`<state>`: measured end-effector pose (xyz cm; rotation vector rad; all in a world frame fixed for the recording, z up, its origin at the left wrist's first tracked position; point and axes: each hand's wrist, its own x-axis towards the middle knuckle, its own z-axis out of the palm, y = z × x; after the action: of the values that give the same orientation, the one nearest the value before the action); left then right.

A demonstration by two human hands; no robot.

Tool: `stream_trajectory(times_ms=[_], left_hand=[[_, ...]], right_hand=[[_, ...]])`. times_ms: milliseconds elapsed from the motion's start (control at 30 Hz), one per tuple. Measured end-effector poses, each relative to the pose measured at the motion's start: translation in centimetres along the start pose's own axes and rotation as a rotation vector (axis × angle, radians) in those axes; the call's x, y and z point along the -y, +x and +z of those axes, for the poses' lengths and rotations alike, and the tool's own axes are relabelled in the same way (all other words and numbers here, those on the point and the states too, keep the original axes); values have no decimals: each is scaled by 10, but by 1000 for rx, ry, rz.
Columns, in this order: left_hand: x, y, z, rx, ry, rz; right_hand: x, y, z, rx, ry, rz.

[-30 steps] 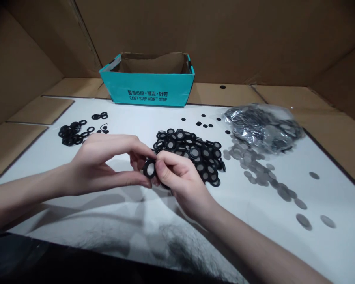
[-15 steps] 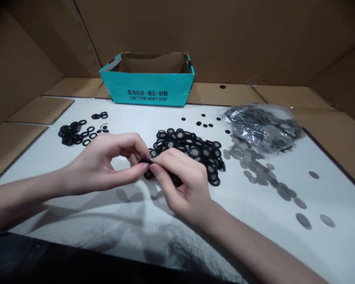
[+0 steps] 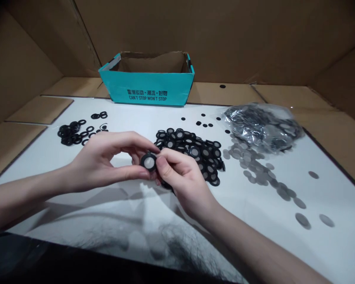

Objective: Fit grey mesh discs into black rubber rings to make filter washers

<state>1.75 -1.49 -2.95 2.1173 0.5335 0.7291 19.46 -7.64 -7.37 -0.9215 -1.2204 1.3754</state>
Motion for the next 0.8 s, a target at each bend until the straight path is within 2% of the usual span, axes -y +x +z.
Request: stream_trajectory(times_ms=[133,267,433,600,800], left_hand=[[0,-2,2,-42,114,123],[-1,-6,4,-68,158,149],[-4,-7,4,-68,187,160],[-5,-7,1,-102,269,153],[-2,-7,3,-68,301,199]], right_hand=[[3,3,7,32,162,98],[4,3,12,40,198,164],[2,1,12,51,140,168],[3,-1,8,28,63,111],[6,-1,8,27,67,171]])
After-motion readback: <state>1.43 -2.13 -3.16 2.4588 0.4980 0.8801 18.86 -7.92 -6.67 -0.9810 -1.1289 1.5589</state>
